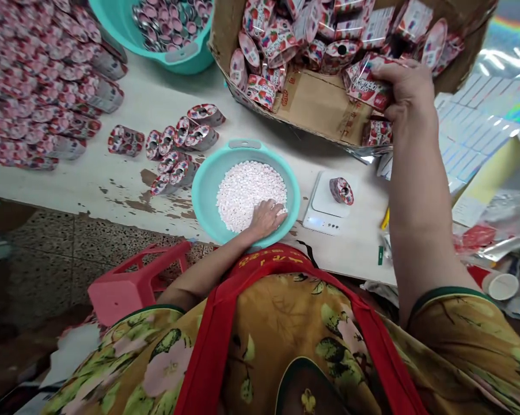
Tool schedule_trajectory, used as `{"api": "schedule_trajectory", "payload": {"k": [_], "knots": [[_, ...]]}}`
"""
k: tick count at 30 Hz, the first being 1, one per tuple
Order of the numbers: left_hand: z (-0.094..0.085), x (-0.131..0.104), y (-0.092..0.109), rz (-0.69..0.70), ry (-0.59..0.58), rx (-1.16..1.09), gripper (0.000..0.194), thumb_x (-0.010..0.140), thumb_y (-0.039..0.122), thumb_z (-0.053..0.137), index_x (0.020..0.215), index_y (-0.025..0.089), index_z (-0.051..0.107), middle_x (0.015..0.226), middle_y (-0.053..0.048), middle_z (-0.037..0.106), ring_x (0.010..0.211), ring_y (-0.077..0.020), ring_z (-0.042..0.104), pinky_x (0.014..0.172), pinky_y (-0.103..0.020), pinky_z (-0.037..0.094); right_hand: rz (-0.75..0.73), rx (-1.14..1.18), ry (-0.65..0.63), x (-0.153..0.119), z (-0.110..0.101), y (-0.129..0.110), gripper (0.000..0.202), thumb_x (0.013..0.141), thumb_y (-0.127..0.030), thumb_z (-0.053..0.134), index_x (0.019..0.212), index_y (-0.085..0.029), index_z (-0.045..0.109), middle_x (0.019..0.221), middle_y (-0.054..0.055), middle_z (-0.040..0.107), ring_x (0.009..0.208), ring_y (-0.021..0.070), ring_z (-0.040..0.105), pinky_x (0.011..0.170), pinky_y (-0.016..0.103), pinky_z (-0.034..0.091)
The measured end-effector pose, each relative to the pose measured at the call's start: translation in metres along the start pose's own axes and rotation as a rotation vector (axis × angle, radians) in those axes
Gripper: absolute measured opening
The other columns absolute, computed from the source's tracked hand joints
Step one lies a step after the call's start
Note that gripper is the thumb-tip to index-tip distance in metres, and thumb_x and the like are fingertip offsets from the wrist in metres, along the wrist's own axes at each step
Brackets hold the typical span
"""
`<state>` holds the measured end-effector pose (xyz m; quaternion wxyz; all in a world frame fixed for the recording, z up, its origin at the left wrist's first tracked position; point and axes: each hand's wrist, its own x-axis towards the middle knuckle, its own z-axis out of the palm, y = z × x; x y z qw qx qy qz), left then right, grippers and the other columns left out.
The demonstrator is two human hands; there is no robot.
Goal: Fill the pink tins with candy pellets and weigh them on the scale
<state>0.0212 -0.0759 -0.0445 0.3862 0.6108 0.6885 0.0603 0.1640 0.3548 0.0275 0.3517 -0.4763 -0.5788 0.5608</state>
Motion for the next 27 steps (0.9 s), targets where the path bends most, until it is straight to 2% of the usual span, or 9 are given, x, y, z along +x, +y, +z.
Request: {"api": "schedule_trajectory", "payload": {"k": [2,4,6,8,12,15,19,22,27], "knots": [[-0.004,-0.018,-0.015,-0.005,-0.068,0.056,0.042,0.101,0.048,0.046,0.121,0.02,0.07,0.119,-0.016,0.064,0.111,-0.032,0.057,0.094,-0.044,0.045,0.087,0.107,0.038,-0.044,0.006,-0.025,0.042,0.057,-0.018,0.094,0.087,-0.019,0.064,0.077,-0.004,0.072,0.072,0.009,0.07,0.082,0.034,0.06],[-0.009,-0.029,-0.035,-0.077,-0.091,0.052,0.035,0.098,0.044,0.05,0.113,0.02,0.072,0.11,-0.014,0.068,0.103,-0.0297,0.061,0.087,-0.039,0.047,0.077,0.195,0.028,-0.1,0.025,-0.041,0.061,0.048,-0.031,0.099,0.098,-0.019,0.067,0.092,-0.001,0.075,0.082,0.0146,0.073,0.087,0.039,0.062],[-0.015,-0.031,-0.051,-0.198,-0.032,-0.063,0.026,0.094,0.04,0.056,0.1,0.02,0.071,0.098,-0.01,0.07,0.094,-0.0264,0.064,0.081,-0.035,0.048,0.078,0.194,-0.02,-0.158,0.053,-0.045,0.062,0.053,-0.042,0.097,0.102,-0.021,0.067,0.102,0.0,0.075,0.093,0.0172,0.073,0.093,0.041,0.061],[-0.022,-0.028,-0.06,-0.336,0.109,-0.326,0.02,0.088,0.039,0.063,0.086,0.02,0.067,0.084,-0.006,0.069,0.082,-0.022,0.064,0.074,-0.03,0.048,0.085,0.06,-0.101,-0.213,0.083,-0.038,0.058,0.061,-0.048,0.092,0.107,-0.024,0.066,0.105,-0.001,0.075,0.098,0.0194,0.072,0.093,0.042,0.06],[-0.048,-0.026,-0.053,-0.481,0.384,-1.183,0.033,0.076,0.049,0.073,0.077,0.02,0.057,0.063,0.002,0.059,0.049,-0.0115,0.048,0.048,-0.023,0.037,0.194,-0.172,-0.277,-0.289,0.129,-0.016,0.051,0.068,-0.045,0.085,0.111,-0.023,0.067,0.105,0.002,0.075,0.1,0.0247,0.071,0.093,0.043,0.058],[-0.075,-0.033,-0.034,-0.36,0.519,-1.629,0.039,0.07,0.049,0.078,0.08,0.021,0.053,0.061,0.004,0.055,0.042,-0.0078,0.042,0.042,-0.02,0.032,0.152,-0.288,-0.348,-0.314,0.154,-0.002,0.043,0.07,-0.036,0.079,0.11,-0.023,0.069,0.112,0.005,0.074,0.109,0.0275,0.069,0.1,0.045,0.054],[-0.095,-0.035,-0.009,-0.212,0.644,-1.786,0.034,0.075,0.047,0.074,0.086,0.021,0.055,0.076,-0.001,0.065,0.062,-0.0129,0.062,0.055,-0.023,0.048,0.097,-0.441,-0.459,-0.325,0.179,0.01,0.036,0.069,-0.026,0.075,0.104,-0.024,0.071,0.109,0.005,0.073,0.106,0.0278,0.068,0.097,0.043,0.053],[-0.091,-0.027,0.0,-0.174,0.77,-1.785,0.033,0.079,0.047,0.074,0.082,0.02,0.056,0.081,-0.002,0.067,0.072,-0.0147,0.067,0.066,-0.027,0.054,0.108,-0.538,-0.48,-0.327,0.191,0.015,0.035,0.067,-0.027,0.079,0.101,-0.022,0.07,0.108,0.007,0.073,0.102,0.0292,0.068,0.092,0.043,0.053],[-0.079,-0.013,-0.003,-0.242,0.926,-1.745,0.043,0.081,0.054,0.076,0.076,0.019,0.051,0.072,0.003,0.058,0.053,-0.0081,0.054,0.057,-0.025,0.047,0.11,-0.614,-0.465,-0.328,0.197,0.016,0.034,0.068,-0.031,0.079,0.099,-0.022,0.068,0.104,0.005,0.072,0.099,0.0281,0.066,0.088,0.04,0.052]]}}
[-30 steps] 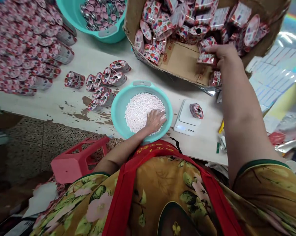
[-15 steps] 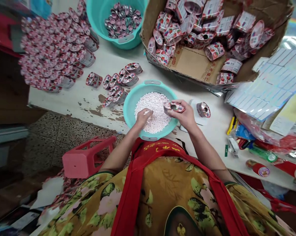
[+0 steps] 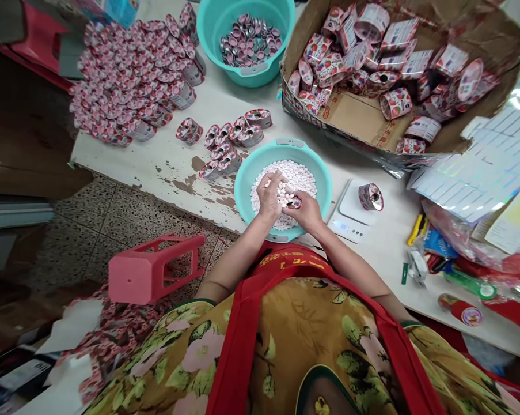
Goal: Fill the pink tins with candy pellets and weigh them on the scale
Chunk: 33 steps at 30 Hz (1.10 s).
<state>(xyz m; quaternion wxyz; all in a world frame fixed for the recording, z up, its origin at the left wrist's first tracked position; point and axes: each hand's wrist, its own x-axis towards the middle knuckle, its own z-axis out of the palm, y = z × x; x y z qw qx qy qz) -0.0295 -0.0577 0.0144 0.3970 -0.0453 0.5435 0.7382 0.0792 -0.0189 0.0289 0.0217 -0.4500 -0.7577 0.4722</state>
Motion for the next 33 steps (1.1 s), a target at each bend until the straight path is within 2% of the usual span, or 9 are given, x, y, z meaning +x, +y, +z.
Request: {"api": "schedule_trajectory", "payload": {"k": [3,10,17,21,24,29,33], "knots": [[0.001,0.006,-0.002,-0.012,0.06,0.023,0.047,0.082,0.058,0.076,0.074,0.02,0.049,0.067,0.005,0.053,0.05,-0.0071,0.048,0.054,-0.024,0.043,0.016,-0.052,0.017,0.0,0.001,-0.002,0.029,0.071,-0.03,0.076,0.097,-0.022,0.067,0.102,0.005,0.071,0.097,0.0274,0.065,0.086,0.039,0.051],[0.009,0.008,-0.003,-0.008,0.046,0.07,0.046,0.086,0.057,0.073,0.073,0.02,0.049,0.063,0.005,0.048,0.054,-0.0078,0.048,0.059,-0.025,0.044,-0.021,-0.183,0.075,-0.003,0.003,-0.005,0.032,0.075,-0.028,0.073,0.106,-0.023,0.067,0.11,0.009,0.07,0.104,0.0315,0.062,0.086,0.042,0.051],[0.021,0.006,-0.002,-0.005,0.06,0.068,0.051,0.084,0.063,0.072,0.073,0.021,0.046,0.062,0.006,0.047,0.052,-0.0077,0.048,0.054,-0.024,0.04,-0.032,-0.183,0.124,0.0,-0.005,-0.006,0.032,0.077,-0.024,0.072,0.108,-0.024,0.067,0.113,0.009,0.069,0.109,0.0327,0.06,0.091,0.045,0.051],[0.022,0.008,-0.002,0.025,0.015,0.071,0.049,0.087,0.061,0.07,0.072,0.02,0.048,0.061,0.005,0.046,0.054,-0.0084,0.05,0.059,-0.025,0.043,0.017,-0.103,0.097,0.004,-0.006,-0.005,0.032,0.075,-0.026,0.074,0.106,-0.023,0.067,0.113,0.008,0.069,0.108,0.0313,0.063,0.091,0.044,0.052],[0.023,0.01,0.0,0.029,-0.005,0.113,0.048,0.089,0.059,0.07,0.07,0.02,0.048,0.059,0.005,0.045,0.054,-0.0088,0.05,0.06,-0.024,0.044,-0.005,0.004,0.071,0.006,-0.005,-0.002,0.032,0.072,-0.026,0.074,0.104,-0.023,0.066,0.114,0.007,0.071,0.108,0.029,0.065,0.093,0.042,0.052],[0.027,0.008,0.006,0.052,-0.043,0.168,0.047,0.089,0.053,0.072,0.068,0.02,0.048,0.06,0.005,0.047,0.055,-0.0086,0.049,0.061,-0.024,0.044,0.003,0.12,0.106,0.008,-0.004,0.002,0.032,0.069,-0.023,0.074,0.1,-0.023,0.066,0.108,0.004,0.072,0.104,0.0262,0.067,0.094,0.04,0.052],[0.03,0.006,0.009,0.086,-0.049,0.204,0.046,0.091,0.051,0.07,0.067,0.02,0.048,0.059,0.004,0.046,0.055,-0.0093,0.049,0.061,-0.024,0.043,-0.026,0.159,0.121,0.008,-0.003,0.001,0.031,0.071,-0.025,0.075,0.1,-0.023,0.066,0.11,0.004,0.072,0.107,0.0257,0.067,0.095,0.039,0.052]]}}
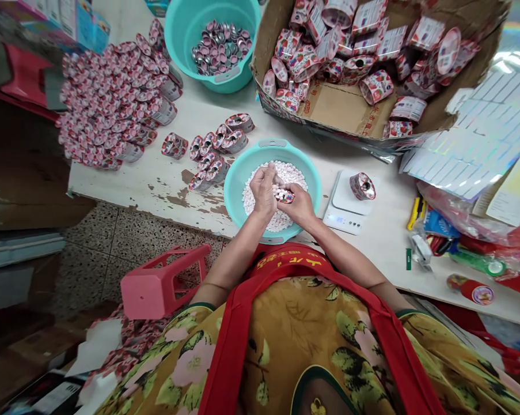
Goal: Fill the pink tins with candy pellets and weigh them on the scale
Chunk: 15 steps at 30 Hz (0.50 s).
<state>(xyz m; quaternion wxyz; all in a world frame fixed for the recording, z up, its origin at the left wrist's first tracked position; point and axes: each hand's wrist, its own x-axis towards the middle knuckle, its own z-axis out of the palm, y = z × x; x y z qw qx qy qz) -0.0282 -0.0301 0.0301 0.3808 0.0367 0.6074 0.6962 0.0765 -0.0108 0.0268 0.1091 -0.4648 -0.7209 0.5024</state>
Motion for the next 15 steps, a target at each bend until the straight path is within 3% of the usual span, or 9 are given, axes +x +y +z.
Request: {"api": "schedule_trajectory", "payload": {"k": [8,15], "knots": [[0.003,-0.002,-0.001,0.064,-0.058,0.079,0.043,0.089,0.047,0.074,0.068,0.02,0.049,0.057,0.006,0.044,0.05,-0.0073,0.044,0.053,-0.021,0.039,0.035,-0.024,0.031,-0.001,-0.002,0.0,0.029,0.074,-0.024,0.074,0.102,-0.023,0.067,0.108,0.005,0.071,0.104,0.0245,0.066,0.094,0.037,0.051],[0.016,-0.006,0.002,-0.072,-0.124,0.063,0.044,0.088,0.049,0.075,0.071,0.02,0.047,0.053,0.008,0.041,0.041,-0.0047,0.036,0.041,-0.02,0.03,0.027,0.027,-0.006,0.0,-0.013,0.006,0.028,0.072,-0.025,0.074,0.1,-0.022,0.068,0.104,0.004,0.07,0.099,0.0239,0.065,0.09,0.035,0.051]]}}
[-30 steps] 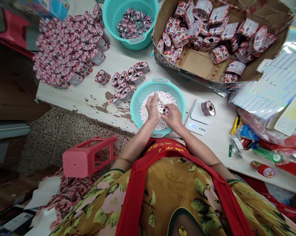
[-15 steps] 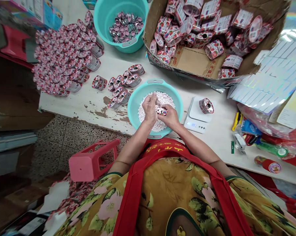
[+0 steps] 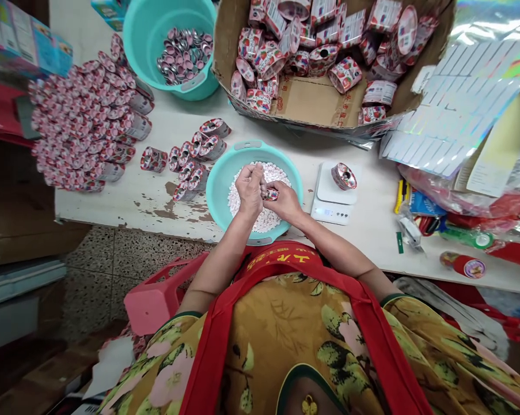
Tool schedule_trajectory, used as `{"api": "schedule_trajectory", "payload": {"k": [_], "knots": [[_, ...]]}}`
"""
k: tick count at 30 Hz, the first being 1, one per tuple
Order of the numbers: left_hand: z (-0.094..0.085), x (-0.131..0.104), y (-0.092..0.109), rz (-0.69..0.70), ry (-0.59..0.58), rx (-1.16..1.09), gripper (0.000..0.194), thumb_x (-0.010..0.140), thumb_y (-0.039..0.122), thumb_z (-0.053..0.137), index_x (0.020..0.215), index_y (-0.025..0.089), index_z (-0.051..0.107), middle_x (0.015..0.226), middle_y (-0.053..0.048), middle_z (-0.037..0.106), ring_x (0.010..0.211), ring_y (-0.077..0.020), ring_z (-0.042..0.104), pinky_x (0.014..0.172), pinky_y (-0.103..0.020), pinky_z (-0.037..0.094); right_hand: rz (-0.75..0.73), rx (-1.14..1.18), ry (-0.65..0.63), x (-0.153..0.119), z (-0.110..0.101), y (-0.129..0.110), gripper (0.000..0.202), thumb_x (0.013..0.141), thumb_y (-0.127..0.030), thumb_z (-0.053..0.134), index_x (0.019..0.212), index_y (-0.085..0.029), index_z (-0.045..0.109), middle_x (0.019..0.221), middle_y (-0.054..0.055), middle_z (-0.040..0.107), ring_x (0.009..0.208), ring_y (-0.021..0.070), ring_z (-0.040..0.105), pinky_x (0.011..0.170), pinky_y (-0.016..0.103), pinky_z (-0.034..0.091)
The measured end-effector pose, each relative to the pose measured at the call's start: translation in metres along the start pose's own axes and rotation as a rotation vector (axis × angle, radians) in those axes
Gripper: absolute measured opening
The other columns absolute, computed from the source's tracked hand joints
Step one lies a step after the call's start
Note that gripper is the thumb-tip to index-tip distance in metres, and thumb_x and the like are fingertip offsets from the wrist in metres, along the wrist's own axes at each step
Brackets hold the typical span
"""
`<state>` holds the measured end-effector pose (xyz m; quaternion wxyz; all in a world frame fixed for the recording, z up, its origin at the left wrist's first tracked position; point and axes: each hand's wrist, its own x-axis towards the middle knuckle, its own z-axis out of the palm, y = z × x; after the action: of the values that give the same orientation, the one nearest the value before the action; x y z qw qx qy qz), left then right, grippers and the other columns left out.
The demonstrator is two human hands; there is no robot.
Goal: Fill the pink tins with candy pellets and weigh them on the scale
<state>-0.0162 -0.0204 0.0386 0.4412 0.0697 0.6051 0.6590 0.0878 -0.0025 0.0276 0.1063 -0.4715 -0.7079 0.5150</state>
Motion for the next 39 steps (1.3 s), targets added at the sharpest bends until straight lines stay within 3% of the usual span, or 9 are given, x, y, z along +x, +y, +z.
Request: {"api": "schedule_trajectory", "payload": {"k": [4,8,11,13,16,20,25,31,39], "knots": [[-0.009,0.009,0.01,-0.14,-0.068,-0.144,0.038,0.094,0.045,0.07,0.074,0.02,0.05,0.055,0.007,0.04,0.039,-0.004,0.034,0.038,-0.019,0.029,0.001,0.227,-0.038,0.0,-0.006,0.011,0.035,0.066,-0.029,0.078,0.098,-0.02,0.069,0.101,0.002,0.072,0.098,0.0227,0.067,0.093,0.035,0.051],[-0.038,0.025,0.018,-0.297,0.004,-0.267,0.031,0.101,0.04,0.058,0.079,0.019,0.054,0.064,0.003,0.053,0.052,-0.0046,0.053,0.047,-0.014,0.042,0.007,0.456,-0.053,-0.011,-0.023,0.018,0.048,0.06,-0.041,0.086,0.1,-0.019,0.07,0.104,0.003,0.073,0.1,0.0237,0.068,0.094,0.036,0.052],[-0.052,0.031,0.011,-0.542,0.037,-0.056,0.024,0.099,0.027,0.057,0.078,0.016,0.055,0.065,0.001,0.056,0.05,-0.0046,0.052,0.044,-0.014,0.038,0.054,0.518,-0.011,-0.031,-0.047,0.021,0.053,0.059,-0.045,0.089,0.102,-0.019,0.072,0.105,0.004,0.074,0.1,0.024,0.069,0.092,0.036,0.053],[-0.047,0.029,0.003,-0.626,-0.07,0.122,0.015,0.092,0.02,0.062,0.08,0.014,0.058,0.064,0.001,0.055,0.044,-0.0035,0.045,0.04,-0.014,0.028,0.105,0.528,0.049,-0.05,-0.066,0.026,0.054,0.059,-0.045,0.091,0.104,-0.021,0.073,0.104,0.004,0.075,0.097,0.0233,0.069,0.09,0.036,0.054],[-0.009,0.022,-0.009,-0.523,-0.379,0.268,0.013,0.082,0.02,0.07,0.085,0.013,0.06,0.07,0.001,0.058,0.046,-0.0033,0.043,0.042,-0.015,0.024,0.201,0.54,0.221,-0.08,-0.097,0.039,0.056,0.057,-0.044,0.093,0.104,-0.022,0.073,0.104,0.003,0.076,0.094,0.0222,0.07,0.089,0.036,0.056],[0.08,0.012,-0.027,-0.315,-0.767,0.571,0.012,0.087,0.026,0.065,0.086,0.015,0.059,0.073,0.0,0.059,0.056,-0.0079,0.048,0.052,-0.019,0.034,0.306,0.539,0.551,-0.114,-0.137,0.066,0.058,0.053,-0.042,0.095,0.102,-0.021,0.073,0.101,0.004,0.076,0.094,0.0219,0.071,0.088,0.037,0.058],[0.164,0.006,-0.053,0.124,-0.989,1.268,0.016,0.095,0.026,0.054,0.101,0.017,0.066,0.099,-0.01,0.072,0.095,-0.025,0.065,0.083,-0.033,0.046,0.365,0.521,0.826,-0.138,-0.167,0.096,0.059,0.05,-0.042,0.095,0.1,-0.019,0.073,0.098,0.005,0.076,0.09,0.0217,0.071,0.084,0.038,0.059],[0.179,0.003,-0.058,0.223,-1.008,1.57,0.037,0.093,0.038,0.062,0.125,0.021,0.062,0.115,-0.013,0.073,0.105,-0.0304,0.067,0.083,-0.034,0.046,0.401,0.552,0.918,-0.147,-0.171,0.114,0.06,0.049,-0.041,0.095,0.1,-0.018,0.074,0.097,0.005,0.076,0.089,0.0211,0.071,0.082,0.036,0.059],[0.173,0.012,-0.062,0.211,-1.123,1.312,0.022,0.087,0.029,0.068,0.107,0.019,0.069,0.111,-0.009,0.074,0.106,-0.0262,0.066,0.088,-0.032,0.047,0.412,0.575,0.879,-0.137,-0.17,0.123,0.06,0.051,-0.041,0.094,0.104,-0.019,0.073,0.1,0.005,0.076,0.092,0.0216,0.072,0.084,0.038,0.061]]}}
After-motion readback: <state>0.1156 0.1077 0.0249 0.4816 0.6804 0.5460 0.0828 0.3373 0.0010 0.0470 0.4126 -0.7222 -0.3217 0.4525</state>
